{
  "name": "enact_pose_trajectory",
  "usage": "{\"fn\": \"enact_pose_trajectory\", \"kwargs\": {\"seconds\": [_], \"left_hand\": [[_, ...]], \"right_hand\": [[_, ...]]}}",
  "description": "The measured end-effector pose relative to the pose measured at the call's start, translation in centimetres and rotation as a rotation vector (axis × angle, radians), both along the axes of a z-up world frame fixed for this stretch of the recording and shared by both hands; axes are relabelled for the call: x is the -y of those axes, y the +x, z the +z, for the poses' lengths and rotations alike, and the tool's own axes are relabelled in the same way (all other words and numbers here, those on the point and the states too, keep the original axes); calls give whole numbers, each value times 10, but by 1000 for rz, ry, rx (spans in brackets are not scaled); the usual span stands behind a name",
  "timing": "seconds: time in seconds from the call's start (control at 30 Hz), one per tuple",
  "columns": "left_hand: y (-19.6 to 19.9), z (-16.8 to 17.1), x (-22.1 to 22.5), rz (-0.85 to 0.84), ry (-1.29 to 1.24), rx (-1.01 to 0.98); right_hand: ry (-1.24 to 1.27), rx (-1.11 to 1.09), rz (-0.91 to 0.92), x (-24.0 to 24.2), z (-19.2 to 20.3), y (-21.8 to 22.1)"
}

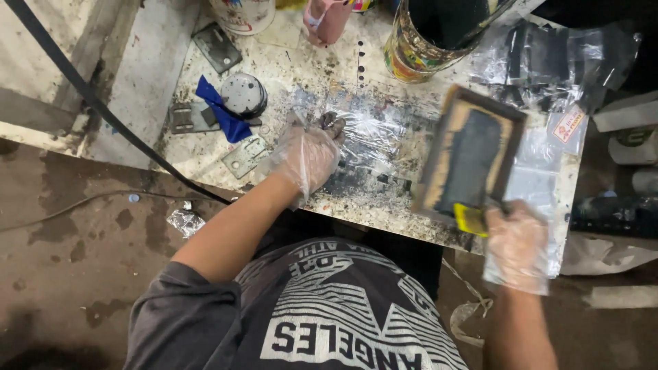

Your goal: Applying ink to a printing plate with a scraper, cleaning the plate, and organizing plastic bags on a workbench.

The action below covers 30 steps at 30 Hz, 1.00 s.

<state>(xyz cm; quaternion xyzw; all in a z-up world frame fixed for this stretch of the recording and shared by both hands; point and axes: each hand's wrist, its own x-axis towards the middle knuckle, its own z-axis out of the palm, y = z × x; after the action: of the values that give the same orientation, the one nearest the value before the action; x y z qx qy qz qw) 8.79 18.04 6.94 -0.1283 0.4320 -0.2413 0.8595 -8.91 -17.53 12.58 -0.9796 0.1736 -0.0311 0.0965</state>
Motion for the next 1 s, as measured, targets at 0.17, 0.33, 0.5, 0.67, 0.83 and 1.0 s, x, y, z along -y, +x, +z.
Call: {"fn": "enact_pose_trajectory", "kwargs": {"seconds": [0.17,0.33,0.5,0.67,0.83,1.0], "left_hand": [[-4,-5,-6,-34,-126,-82],[-9,0,-6,-70,-111,-56],[-10,5,-6,-104,-98,-21],[-9,12,-5,-137,-73,25],[-12,17,-4,-170,-51,57],[-14,19,-4,-159,-41,82]], "right_hand": [[229,-177,-28,-80,21,19],[114,-257,-173,-84,-19,30],[191,-368,-277,-87,-33,40],[263,-366,-274,-92,-40,43],[263,-396,-270,-88,-51,45],[269,-337,-280,-78,-62,48]]}}
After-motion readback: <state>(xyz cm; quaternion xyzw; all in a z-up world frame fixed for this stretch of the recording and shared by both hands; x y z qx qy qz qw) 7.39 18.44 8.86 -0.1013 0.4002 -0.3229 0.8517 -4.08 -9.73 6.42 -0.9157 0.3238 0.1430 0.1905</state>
